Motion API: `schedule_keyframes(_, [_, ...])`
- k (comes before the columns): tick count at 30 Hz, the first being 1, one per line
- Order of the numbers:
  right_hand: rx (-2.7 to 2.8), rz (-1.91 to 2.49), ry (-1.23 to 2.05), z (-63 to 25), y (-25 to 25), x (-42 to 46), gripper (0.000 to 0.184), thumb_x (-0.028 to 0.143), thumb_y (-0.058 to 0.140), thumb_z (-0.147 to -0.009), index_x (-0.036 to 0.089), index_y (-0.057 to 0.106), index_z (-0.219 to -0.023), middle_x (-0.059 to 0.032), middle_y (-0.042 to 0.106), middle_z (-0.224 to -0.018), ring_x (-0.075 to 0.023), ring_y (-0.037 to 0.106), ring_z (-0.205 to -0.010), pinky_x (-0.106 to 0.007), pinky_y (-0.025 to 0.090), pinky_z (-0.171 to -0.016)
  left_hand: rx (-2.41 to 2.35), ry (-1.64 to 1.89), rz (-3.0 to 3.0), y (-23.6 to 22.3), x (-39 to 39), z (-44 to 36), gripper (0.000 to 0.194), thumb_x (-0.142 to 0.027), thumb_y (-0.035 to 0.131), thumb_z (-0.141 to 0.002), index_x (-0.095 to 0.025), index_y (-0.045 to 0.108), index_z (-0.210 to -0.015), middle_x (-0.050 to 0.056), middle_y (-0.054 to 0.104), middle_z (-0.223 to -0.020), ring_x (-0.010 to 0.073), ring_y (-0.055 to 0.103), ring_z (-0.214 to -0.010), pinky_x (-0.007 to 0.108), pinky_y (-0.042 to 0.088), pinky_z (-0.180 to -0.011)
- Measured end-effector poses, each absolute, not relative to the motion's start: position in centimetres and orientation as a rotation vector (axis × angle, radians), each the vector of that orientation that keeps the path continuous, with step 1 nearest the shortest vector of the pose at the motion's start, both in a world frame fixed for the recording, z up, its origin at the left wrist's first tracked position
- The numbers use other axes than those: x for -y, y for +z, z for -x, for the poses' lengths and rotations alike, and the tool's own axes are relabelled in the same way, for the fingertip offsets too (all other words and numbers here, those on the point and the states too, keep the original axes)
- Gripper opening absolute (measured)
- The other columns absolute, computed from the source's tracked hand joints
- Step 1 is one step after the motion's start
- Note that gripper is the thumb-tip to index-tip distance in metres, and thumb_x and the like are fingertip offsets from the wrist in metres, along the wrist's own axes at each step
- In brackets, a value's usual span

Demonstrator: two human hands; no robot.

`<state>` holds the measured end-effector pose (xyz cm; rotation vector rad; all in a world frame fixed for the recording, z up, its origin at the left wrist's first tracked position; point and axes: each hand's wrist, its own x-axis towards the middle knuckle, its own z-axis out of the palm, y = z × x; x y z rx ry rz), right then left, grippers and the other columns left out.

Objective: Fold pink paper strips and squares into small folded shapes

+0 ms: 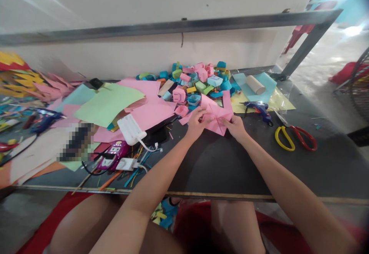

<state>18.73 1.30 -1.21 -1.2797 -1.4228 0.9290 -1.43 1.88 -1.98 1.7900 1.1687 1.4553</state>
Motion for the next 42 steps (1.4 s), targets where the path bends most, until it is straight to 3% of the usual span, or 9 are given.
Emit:
schedule_keyframes(3, [1.453, 1.286, 0.909, -18.8, -1.4, -1.3, 0.046, 0.063, 0.073, -0.07, 0.019, 0.065, -0.064, -0.0011, 0.061, -0.061, -0.0156, 0.052, -0.058, -0.031, 0.042, -0.058, -1.219, 1.431, -1.804, -2.0, -2.0, 1.5, 0.04, -0.057, 0.077, -0.086, -0.02, 0.077, -0.102, 0.013, 0.069, -0.128, 0.023, 0.068, -0.107, 0.034, 0.056, -0.086])
schedule_keyframes(6, [1.489, 1.248, 0.858, -18.7, -1.3, -1.1, 0.04, 0.054, 0.07, -0.077, 0.018, 0.074, -0.094, -0.0017, 0.067, -0.072, -0.0179, 0.059, -0.065, -0.033, 0.05, -0.065, -1.278, 1.386, -1.805, -2.3, -2.1, 1.5, 0.041, -0.054, 0.079, -0.084, -0.019, 0.076, -0.105, 0.01, 0.072, -0.118, 0.0184, 0.067, -0.091, 0.031, 0.054, -0.078])
schedule_keyframes(9, [1.565, 1.233, 0.741, -18.6, -1.0, -0.6, 0.059, 0.041, 0.067, -0.08, 0.02, 0.063, -0.135, -0.0002, 0.068, -0.079, -0.0178, 0.062, -0.068, -0.034, 0.053, -0.07, -1.315, 1.348, -1.793, -2.5, -2.1, 1.6, 0.041, -0.052, 0.08, -0.084, -0.019, 0.075, -0.108, 0.006, 0.074, -0.099, 0.0167, 0.064, -0.082, 0.029, 0.052, -0.074])
schedule_keyframes(12, [1.689, 1.299, 0.534, -18.5, -0.6, -0.2, 0.066, 0.032, 0.064, -0.082, 0.023, 0.055, -0.146, -0.0006, 0.07, -0.083, -0.0178, 0.061, -0.065, -0.036, 0.054, -0.073, -1.28, 1.299, -1.76, -2.5, -2.1, 1.6, 0.041, -0.051, 0.081, -0.083, -0.019, 0.076, -0.109, 0.002, 0.07, -0.083, 0.0137, 0.056, -0.068, 0.027, 0.047, -0.066])
schedule_keyframes(17, [1.807, 1.344, 0.275, -18.6, -0.1, 0.0, 0.038, 0.03, 0.062, -0.086, 0.024, 0.072, -0.123, -0.01, 0.076, -0.116, -0.0249, 0.071, -0.092, -0.039, 0.055, -0.082, -1.184, 1.274, -1.748, -2.7, -2.2, 1.2, 0.043, -0.051, 0.082, -0.081, -0.018, 0.076, -0.107, 0.001, 0.069, -0.081, 0.0125, 0.053, -0.066, 0.027, 0.047, -0.066])
schedule_keyframes(24, [1.784, 1.476, 0.244, -18.7, -0.1, -0.1, 0.04, 0.032, 0.058, -0.089, 0.023, 0.072, -0.125, -0.0095, 0.079, -0.101, -0.0245, 0.069, -0.079, -0.036, 0.051, -0.075, -1.116, 1.219, -1.671, -2.8, -2.2, 1.5, 0.038, -0.046, 0.077, -0.084, -0.018, 0.077, -0.11, 0.005, 0.074, -0.097, 0.0147, 0.06, -0.077, 0.027, 0.048, -0.073])
schedule_keyframes(35, [1.575, 1.646, 0.302, -19.0, 0.4, -0.1, 0.032, 0.045, 0.052, -0.093, 0.023, 0.075, -0.087, -0.0071, 0.076, -0.078, -0.0232, 0.066, -0.071, -0.033, 0.043, -0.067, -1.122, 1.17, -1.675, -3.0, -2.4, 1.6, 0.039, -0.049, 0.075, -0.086, -0.017, 0.077, -0.109, 0.005, 0.074, -0.09, 0.0144, 0.062, -0.074, 0.027, 0.049, -0.071])
schedule_keyframes(40, [1.451, 1.399, 0.285, -20.0, 0.7, -0.4, 0.032, 0.047, 0.053, -0.09, 0.021, 0.07, -0.081, -0.0124, 0.078, -0.102, -0.0255, 0.07, -0.092, -0.035, 0.051, -0.076, -1.107, 1.195, -1.687, -3.1, -2.2, 1.5, 0.04, -0.049, 0.077, -0.083, -0.016, 0.078, -0.105, 0.002, 0.069, -0.079, 0.0117, 0.057, -0.066, 0.025, 0.048, -0.065])
schedule_keyframes(42, [1.441, 1.37, 0.322, -20.4, 0.8, -0.3, 0.033, 0.048, 0.052, -0.091, 0.021, 0.071, -0.085, -0.0107, 0.078, -0.095, -0.0247, 0.07, -0.087, -0.035, 0.052, -0.075, -1.103, 1.201, -1.692, -3.0, -1.9, 1.4, 0.037, -0.047, 0.075, -0.084, -0.016, 0.078, -0.104, 0.005, 0.073, -0.085, 0.0126, 0.061, -0.07, 0.025, 0.052, -0.067])
